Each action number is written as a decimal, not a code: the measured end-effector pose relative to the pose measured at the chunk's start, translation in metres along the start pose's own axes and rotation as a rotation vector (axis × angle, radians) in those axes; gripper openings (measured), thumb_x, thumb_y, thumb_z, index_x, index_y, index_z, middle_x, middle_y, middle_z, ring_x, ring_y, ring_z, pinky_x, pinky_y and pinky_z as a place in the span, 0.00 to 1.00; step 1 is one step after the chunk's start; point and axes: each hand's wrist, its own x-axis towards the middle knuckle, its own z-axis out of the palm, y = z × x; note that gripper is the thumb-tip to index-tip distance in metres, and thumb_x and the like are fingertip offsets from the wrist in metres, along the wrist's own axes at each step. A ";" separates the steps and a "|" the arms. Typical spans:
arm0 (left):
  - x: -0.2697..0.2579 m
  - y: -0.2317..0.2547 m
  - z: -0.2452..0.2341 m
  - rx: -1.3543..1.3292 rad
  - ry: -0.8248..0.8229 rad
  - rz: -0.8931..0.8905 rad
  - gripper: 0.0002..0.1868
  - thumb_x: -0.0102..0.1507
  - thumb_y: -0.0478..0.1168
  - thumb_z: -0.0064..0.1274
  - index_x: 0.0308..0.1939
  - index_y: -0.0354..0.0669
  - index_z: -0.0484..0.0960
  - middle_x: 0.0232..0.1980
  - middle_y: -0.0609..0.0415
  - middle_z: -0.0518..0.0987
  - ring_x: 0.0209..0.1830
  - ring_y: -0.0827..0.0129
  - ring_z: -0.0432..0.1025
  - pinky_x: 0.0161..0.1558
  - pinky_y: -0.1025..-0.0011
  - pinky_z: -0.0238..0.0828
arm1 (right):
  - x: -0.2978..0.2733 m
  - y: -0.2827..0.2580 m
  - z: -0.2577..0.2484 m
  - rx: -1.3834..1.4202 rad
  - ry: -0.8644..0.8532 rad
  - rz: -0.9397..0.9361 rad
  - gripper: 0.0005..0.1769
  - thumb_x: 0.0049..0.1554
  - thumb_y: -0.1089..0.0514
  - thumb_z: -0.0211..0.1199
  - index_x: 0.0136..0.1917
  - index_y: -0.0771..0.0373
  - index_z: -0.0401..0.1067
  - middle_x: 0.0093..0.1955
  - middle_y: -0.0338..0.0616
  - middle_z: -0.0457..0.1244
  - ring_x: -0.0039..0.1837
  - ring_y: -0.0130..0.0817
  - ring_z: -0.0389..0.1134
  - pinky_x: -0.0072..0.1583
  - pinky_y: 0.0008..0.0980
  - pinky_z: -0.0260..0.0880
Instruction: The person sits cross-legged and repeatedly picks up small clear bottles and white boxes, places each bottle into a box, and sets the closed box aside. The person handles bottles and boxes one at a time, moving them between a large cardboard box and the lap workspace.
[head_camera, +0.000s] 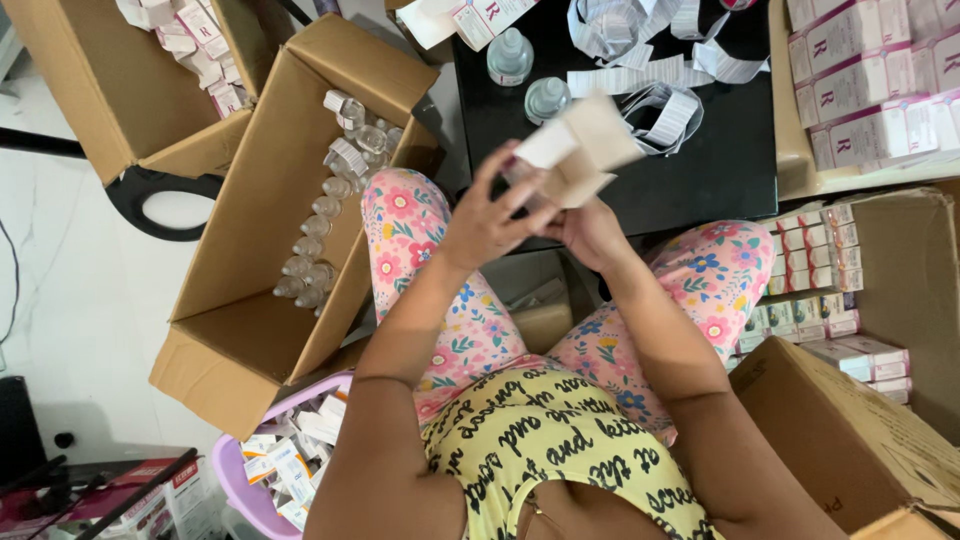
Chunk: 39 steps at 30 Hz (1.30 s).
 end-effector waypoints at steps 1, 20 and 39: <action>-0.006 -0.002 -0.001 -0.001 -0.009 -0.037 0.22 0.61 0.36 0.65 0.56 0.59 0.78 0.70 0.57 0.66 0.73 0.34 0.59 0.71 0.46 0.71 | 0.003 0.003 -0.004 -0.218 0.062 -0.114 0.20 0.66 0.48 0.50 0.65 0.60 0.66 0.56 0.42 0.66 0.51 0.30 0.70 0.53 0.33 0.75; -0.026 -0.025 0.051 0.061 0.002 -0.469 0.38 0.56 0.41 0.70 0.68 0.44 0.71 0.77 0.46 0.60 0.69 0.44 0.61 0.68 0.54 0.66 | 0.037 -0.019 -0.014 -1.603 0.796 -1.026 0.73 0.38 0.34 0.89 0.78 0.71 0.48 0.75 0.60 0.53 0.74 0.60 0.50 0.72 0.54 0.50; -0.030 -0.025 0.060 0.043 -0.003 -0.513 0.37 0.57 0.40 0.69 0.69 0.49 0.70 0.74 0.46 0.59 0.72 0.45 0.57 0.69 0.56 0.67 | 0.044 -0.002 -0.023 -1.648 0.953 -0.906 0.52 0.49 0.47 0.82 0.75 0.67 0.55 0.67 0.48 0.60 0.73 0.54 0.53 0.70 0.59 0.42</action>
